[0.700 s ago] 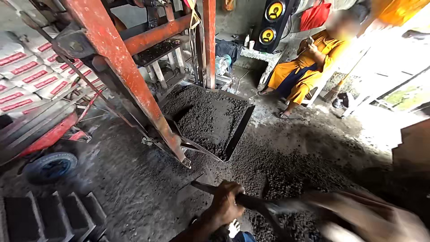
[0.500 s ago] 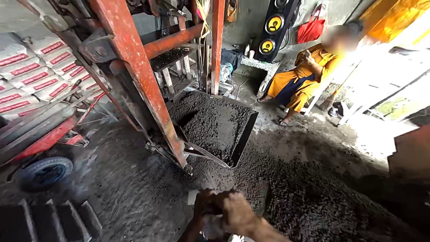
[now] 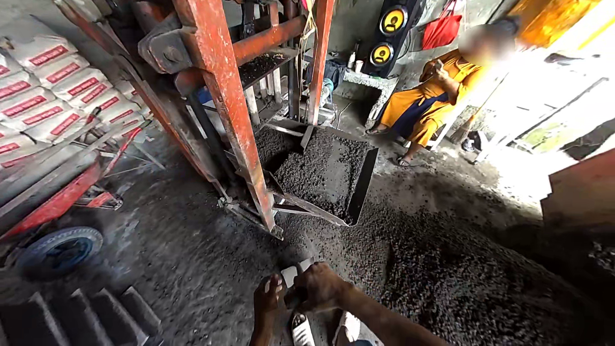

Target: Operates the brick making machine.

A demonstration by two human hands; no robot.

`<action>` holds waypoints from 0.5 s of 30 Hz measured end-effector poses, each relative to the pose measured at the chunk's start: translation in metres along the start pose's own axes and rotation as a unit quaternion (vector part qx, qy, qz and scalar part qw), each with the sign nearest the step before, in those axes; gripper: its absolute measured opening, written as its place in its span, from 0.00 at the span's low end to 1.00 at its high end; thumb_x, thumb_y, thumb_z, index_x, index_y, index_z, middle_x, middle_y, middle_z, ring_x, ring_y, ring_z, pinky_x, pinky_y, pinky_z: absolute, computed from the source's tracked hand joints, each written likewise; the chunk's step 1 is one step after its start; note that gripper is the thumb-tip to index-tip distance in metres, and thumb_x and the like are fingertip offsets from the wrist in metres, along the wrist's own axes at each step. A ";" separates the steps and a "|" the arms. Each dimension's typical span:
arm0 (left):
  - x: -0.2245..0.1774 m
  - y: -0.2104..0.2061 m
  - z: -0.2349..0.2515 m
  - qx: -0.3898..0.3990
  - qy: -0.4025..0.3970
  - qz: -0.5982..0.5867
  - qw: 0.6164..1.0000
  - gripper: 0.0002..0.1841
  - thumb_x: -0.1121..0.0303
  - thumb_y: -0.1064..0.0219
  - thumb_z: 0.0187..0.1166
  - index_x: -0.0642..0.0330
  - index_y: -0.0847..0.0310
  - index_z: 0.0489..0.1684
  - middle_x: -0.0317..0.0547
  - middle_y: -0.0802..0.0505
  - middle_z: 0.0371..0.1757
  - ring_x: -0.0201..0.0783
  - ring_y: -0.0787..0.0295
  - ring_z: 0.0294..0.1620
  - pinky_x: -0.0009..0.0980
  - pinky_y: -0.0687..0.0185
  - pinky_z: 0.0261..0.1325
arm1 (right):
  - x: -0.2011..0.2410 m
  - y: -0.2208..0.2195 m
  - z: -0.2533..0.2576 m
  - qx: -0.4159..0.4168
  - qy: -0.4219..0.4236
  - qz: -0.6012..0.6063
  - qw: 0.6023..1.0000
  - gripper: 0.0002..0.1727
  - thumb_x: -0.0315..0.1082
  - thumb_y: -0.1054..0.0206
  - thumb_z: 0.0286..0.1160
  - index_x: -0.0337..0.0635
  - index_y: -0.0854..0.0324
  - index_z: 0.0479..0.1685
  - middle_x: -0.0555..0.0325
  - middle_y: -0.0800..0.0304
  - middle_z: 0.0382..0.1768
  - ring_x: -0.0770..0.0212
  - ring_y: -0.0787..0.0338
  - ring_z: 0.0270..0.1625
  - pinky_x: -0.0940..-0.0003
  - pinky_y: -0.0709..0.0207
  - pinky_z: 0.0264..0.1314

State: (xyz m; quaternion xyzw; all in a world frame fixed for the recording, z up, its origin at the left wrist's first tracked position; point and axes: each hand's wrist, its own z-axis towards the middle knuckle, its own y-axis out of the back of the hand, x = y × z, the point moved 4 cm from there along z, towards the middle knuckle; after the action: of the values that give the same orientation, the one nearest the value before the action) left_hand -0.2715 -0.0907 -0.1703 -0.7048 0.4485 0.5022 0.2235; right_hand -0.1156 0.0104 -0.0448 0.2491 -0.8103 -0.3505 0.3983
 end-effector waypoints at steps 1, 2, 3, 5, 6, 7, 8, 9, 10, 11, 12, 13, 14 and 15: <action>-0.016 0.002 -0.004 -0.006 -0.005 -0.036 0.999 0.19 0.59 0.40 0.90 0.69 0.15 0.57 0.55 0.04 0.49 0.45 0.04 0.50 0.43 0.08 0.57 | 0.000 0.002 0.003 -0.002 -0.003 0.001 1.000 0.33 0.71 0.28 0.60 0.49 0.14 0.43 0.47 0.07 0.37 0.41 0.08 0.46 0.30 0.19 0.48; -0.034 0.002 -0.009 -0.008 -0.015 -0.065 0.998 0.19 0.59 0.42 0.91 0.68 0.14 0.56 0.54 0.04 0.48 0.44 0.04 0.49 0.41 0.08 0.55 | 0.000 0.004 0.005 -0.003 -0.006 0.002 1.000 0.33 0.71 0.28 0.60 0.48 0.14 0.42 0.47 0.08 0.36 0.41 0.08 0.45 0.30 0.19 0.48; -0.051 -0.001 -0.014 -0.007 -0.033 -0.088 0.996 0.20 0.59 0.44 0.92 0.69 0.12 0.54 0.53 0.04 0.47 0.44 0.05 0.48 0.40 0.08 0.54 | 0.000 0.007 0.008 -0.002 -0.007 0.003 1.000 0.33 0.71 0.28 0.60 0.48 0.14 0.42 0.47 0.08 0.36 0.41 0.08 0.45 0.31 0.19 0.47; -0.080 -0.008 -0.024 0.000 -0.081 -0.102 0.991 0.22 0.59 0.47 0.92 0.68 0.11 0.49 0.52 0.04 0.44 0.43 0.05 0.47 0.38 0.09 0.53 | 0.003 0.010 0.013 0.004 -0.004 -0.003 1.000 0.34 0.71 0.29 0.61 0.48 0.14 0.44 0.46 0.08 0.38 0.40 0.08 0.46 0.31 0.19 0.49; -0.091 -0.013 -0.030 0.003 -0.105 -0.097 0.990 0.22 0.59 0.48 0.93 0.67 0.11 0.47 0.50 0.04 0.43 0.41 0.06 0.46 0.37 0.09 0.53 | 0.005 0.010 0.015 0.009 0.000 -0.007 1.000 0.34 0.71 0.29 0.61 0.48 0.14 0.46 0.45 0.08 0.40 0.40 0.08 0.48 0.31 0.20 0.50; -0.100 -0.017 -0.035 0.003 -0.122 -0.090 0.988 0.22 0.59 0.48 0.93 0.66 0.10 0.46 0.49 0.04 0.42 0.39 0.06 0.45 0.36 0.10 0.53 | 0.008 0.010 0.017 0.012 0.006 -0.007 1.000 0.35 0.71 0.29 0.61 0.48 0.13 0.48 0.44 0.07 0.41 0.39 0.08 0.50 0.30 0.21 0.51; -0.107 -0.021 -0.041 -0.003 -0.131 -0.079 0.988 0.22 0.59 0.48 0.93 0.65 0.10 0.45 0.47 0.04 0.41 0.38 0.07 0.45 0.35 0.10 0.53 | 0.010 0.009 0.018 0.010 0.013 -0.006 1.000 0.35 0.71 0.28 0.61 0.48 0.12 0.49 0.44 0.07 0.43 0.38 0.09 0.51 0.29 0.21 0.52; -0.112 -0.026 -0.046 -0.010 -0.138 -0.064 0.988 0.21 0.59 0.48 0.92 0.63 0.09 0.45 0.45 0.04 0.40 0.36 0.07 0.44 0.35 0.10 0.54 | 0.012 0.010 0.017 0.006 0.018 -0.007 1.000 0.35 0.70 0.28 0.61 0.47 0.12 0.49 0.43 0.07 0.44 0.38 0.09 0.51 0.29 0.21 0.52; -0.113 -0.029 -0.050 -0.021 -0.141 -0.054 0.988 0.20 0.59 0.47 0.92 0.62 0.09 0.44 0.44 0.05 0.39 0.35 0.07 0.43 0.35 0.10 0.52 | 0.014 0.011 0.015 0.004 0.019 -0.007 1.000 0.35 0.69 0.27 0.61 0.44 0.12 0.49 0.41 0.07 0.44 0.36 0.09 0.51 0.28 0.21 0.53; -0.110 -0.032 -0.052 -0.032 -0.138 -0.048 0.989 0.20 0.59 0.47 0.92 0.63 0.10 0.44 0.45 0.05 0.38 0.36 0.07 0.42 0.35 0.10 0.51 | 0.015 0.012 0.012 0.007 0.017 -0.005 1.000 0.35 0.68 0.27 0.62 0.43 0.13 0.51 0.40 0.08 0.45 0.35 0.09 0.52 0.28 0.22 0.54; -0.105 -0.034 -0.052 -0.045 -0.135 -0.042 0.989 0.20 0.59 0.46 0.92 0.63 0.10 0.44 0.45 0.06 0.37 0.36 0.08 0.40 0.36 0.10 0.49 | 0.014 0.012 0.009 0.007 0.019 -0.005 1.000 0.35 0.66 0.26 0.62 0.43 0.13 0.52 0.39 0.08 0.46 0.35 0.09 0.53 0.28 0.21 0.54; -0.100 -0.037 -0.053 -0.059 -0.135 -0.031 0.989 0.20 0.59 0.46 0.93 0.63 0.10 0.43 0.44 0.07 0.35 0.35 0.09 0.38 0.35 0.11 0.48 | 0.013 0.011 0.005 0.004 0.023 -0.006 1.000 0.34 0.66 0.26 0.62 0.43 0.13 0.52 0.40 0.07 0.44 0.36 0.09 0.51 0.29 0.21 0.53; -0.096 -0.041 -0.054 -0.075 -0.140 -0.019 0.987 0.20 0.59 0.46 0.92 0.62 0.10 0.41 0.43 0.07 0.33 0.34 0.09 0.36 0.34 0.11 0.46 | 0.010 0.008 0.002 -0.001 0.031 -0.007 0.999 0.33 0.65 0.26 0.62 0.43 0.13 0.50 0.41 0.07 0.43 0.36 0.08 0.50 0.29 0.21 0.52; -0.093 -0.045 -0.057 -0.090 -0.149 -0.008 0.985 0.20 0.59 0.46 0.92 0.62 0.10 0.40 0.42 0.07 0.31 0.33 0.10 0.33 0.34 0.11 0.43 | 0.007 0.005 -0.001 -0.006 0.040 -0.006 0.999 0.32 0.65 0.25 0.62 0.43 0.14 0.48 0.41 0.07 0.43 0.36 0.08 0.50 0.29 0.21 0.52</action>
State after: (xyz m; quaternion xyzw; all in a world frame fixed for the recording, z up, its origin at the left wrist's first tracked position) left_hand -0.2131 -0.0739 -0.0694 -0.6426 0.3574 0.6385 0.2272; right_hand -0.1193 0.0084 -0.0368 0.2654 -0.7902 -0.3474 0.4294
